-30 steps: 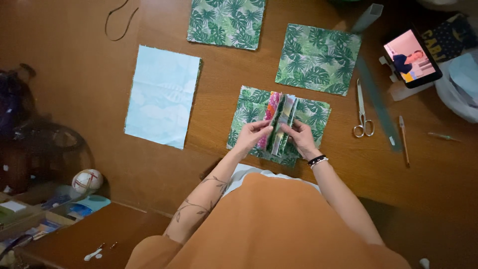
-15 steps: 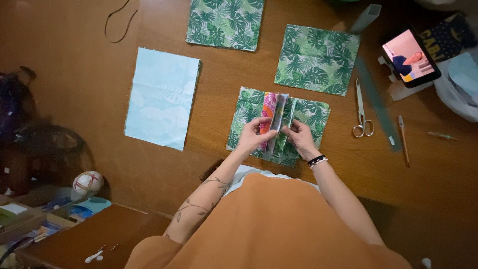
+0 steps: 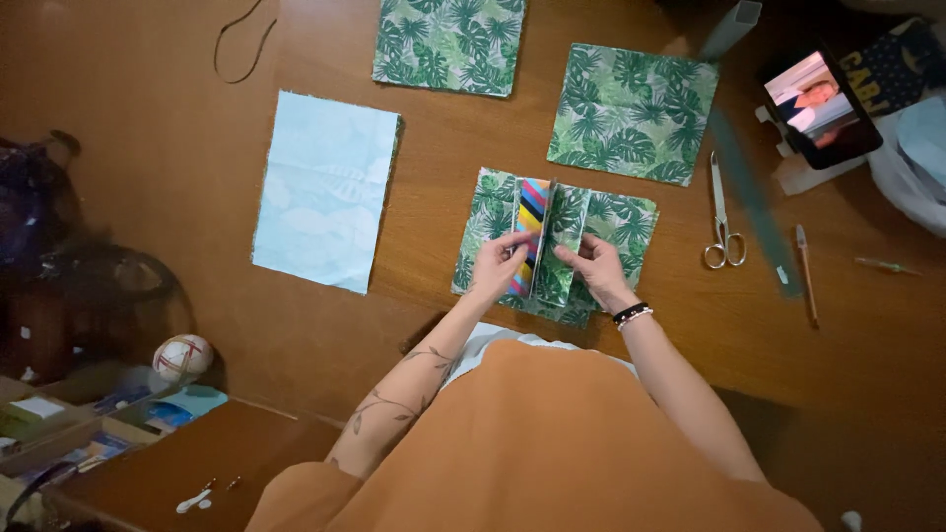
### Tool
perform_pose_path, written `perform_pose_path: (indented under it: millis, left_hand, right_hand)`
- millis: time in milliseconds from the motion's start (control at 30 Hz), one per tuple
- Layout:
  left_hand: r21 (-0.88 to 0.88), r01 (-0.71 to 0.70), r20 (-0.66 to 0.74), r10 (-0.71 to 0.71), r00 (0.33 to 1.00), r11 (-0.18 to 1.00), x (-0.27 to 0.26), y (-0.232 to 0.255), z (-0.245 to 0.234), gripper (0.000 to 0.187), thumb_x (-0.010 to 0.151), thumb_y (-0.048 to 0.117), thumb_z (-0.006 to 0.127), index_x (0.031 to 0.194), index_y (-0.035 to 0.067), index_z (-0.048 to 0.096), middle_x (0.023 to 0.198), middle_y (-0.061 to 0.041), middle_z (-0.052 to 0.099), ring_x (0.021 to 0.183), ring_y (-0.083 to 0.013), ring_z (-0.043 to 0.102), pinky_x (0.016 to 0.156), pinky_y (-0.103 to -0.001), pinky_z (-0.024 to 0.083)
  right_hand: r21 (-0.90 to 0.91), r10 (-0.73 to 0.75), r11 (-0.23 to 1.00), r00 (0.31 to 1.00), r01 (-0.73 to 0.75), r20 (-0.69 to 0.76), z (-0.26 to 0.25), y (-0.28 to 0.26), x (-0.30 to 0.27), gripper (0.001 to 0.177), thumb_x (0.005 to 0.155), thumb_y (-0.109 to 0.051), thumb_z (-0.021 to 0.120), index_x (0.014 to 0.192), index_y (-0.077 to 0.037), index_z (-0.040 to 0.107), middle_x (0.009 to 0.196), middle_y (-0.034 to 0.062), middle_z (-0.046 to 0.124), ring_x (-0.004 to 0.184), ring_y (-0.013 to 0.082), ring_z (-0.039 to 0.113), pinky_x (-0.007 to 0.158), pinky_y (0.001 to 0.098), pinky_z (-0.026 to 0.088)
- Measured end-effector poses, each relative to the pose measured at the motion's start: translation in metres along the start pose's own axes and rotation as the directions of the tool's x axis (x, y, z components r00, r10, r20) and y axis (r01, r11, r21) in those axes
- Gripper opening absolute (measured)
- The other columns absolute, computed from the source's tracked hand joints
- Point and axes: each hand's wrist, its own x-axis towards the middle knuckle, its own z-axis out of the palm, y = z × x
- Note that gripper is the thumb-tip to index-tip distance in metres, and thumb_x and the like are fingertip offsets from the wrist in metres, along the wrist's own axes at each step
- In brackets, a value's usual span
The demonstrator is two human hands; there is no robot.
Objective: Sorting and placing various fabric pieces and sewing supplies into bags
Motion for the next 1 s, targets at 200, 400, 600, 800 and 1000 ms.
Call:
perform_pose_path:
  millis: [200,400,600,800,1000]
  left_hand:
    - [0.013,0.031,0.005,-0.031,1.000,0.999,-0.006,0.034,-0.001,0.032,0.085,0.010,0.081,0.114,0.016,0.068,0.069,0.009,0.058,0.056,0.0008,0.056,0.050,-0.013,0.049]
    - [0.155,0.053,-0.037,-0.047,0.998,0.986,-0.004,0.046,-0.005,0.054,0.073,0.022,0.092,0.118,0.023,0.063,0.061,0.008,0.058,0.050,0.0024,0.049,0.045,-0.013,0.038]
    - [0.196,0.000,-0.077,0.016,0.997,0.981,0.001,0.033,0.002,0.034,0.073,0.027,0.093,0.101,0.024,0.074,0.070,0.006,0.066,0.059,-0.0002,0.048,0.052,-0.016,0.040]
    - [0.657,-0.217,-0.138,0.398,0.907,0.722,-0.013,0.072,0.007,0.023,0.088,0.044,0.078,0.086,0.021,0.077,0.124,-0.013,0.059,0.112,-0.0382,0.061,0.095,-0.043,0.051]
    - [0.526,-0.213,-0.108,0.312,0.944,0.824,-0.006,0.071,0.004,0.025,0.080,0.043,0.085,0.087,0.021,0.077,0.118,-0.010,0.059,0.103,-0.0351,0.065,0.093,-0.043,0.054]
  right_hand:
    - [0.000,0.007,1.000,1.000,-0.007,-0.012,0.016,-0.027,-0.017,0.033,0.074,-0.017,0.091,0.102,-0.016,0.073,0.079,-0.0055,0.073,0.067,0.0033,0.070,0.053,0.0149,0.058]
    - [0.031,0.021,0.999,1.000,-0.021,-0.001,0.008,-0.013,-0.010,0.034,0.075,-0.013,0.091,0.103,-0.013,0.072,0.084,-0.0017,0.074,0.072,0.0069,0.072,0.058,0.0180,0.060]
    - [0.034,0.006,0.999,1.000,-0.007,0.016,0.026,-0.046,-0.025,0.036,0.075,-0.011,0.091,0.106,-0.013,0.073,0.087,-0.0010,0.074,0.073,0.0070,0.071,0.058,0.0184,0.060]
    - [0.024,-0.013,1.000,1.000,0.013,0.021,-0.002,0.005,0.004,0.036,0.077,-0.012,0.089,0.108,-0.010,0.071,0.087,-0.0008,0.074,0.075,0.0064,0.072,0.057,0.0160,0.060]
    - [-0.026,0.023,0.999,1.000,-0.023,-0.011,0.010,-0.019,-0.014,0.031,0.081,-0.015,0.085,0.108,-0.014,0.070,0.085,-0.0064,0.071,0.072,0.0020,0.067,0.053,0.0134,0.056]
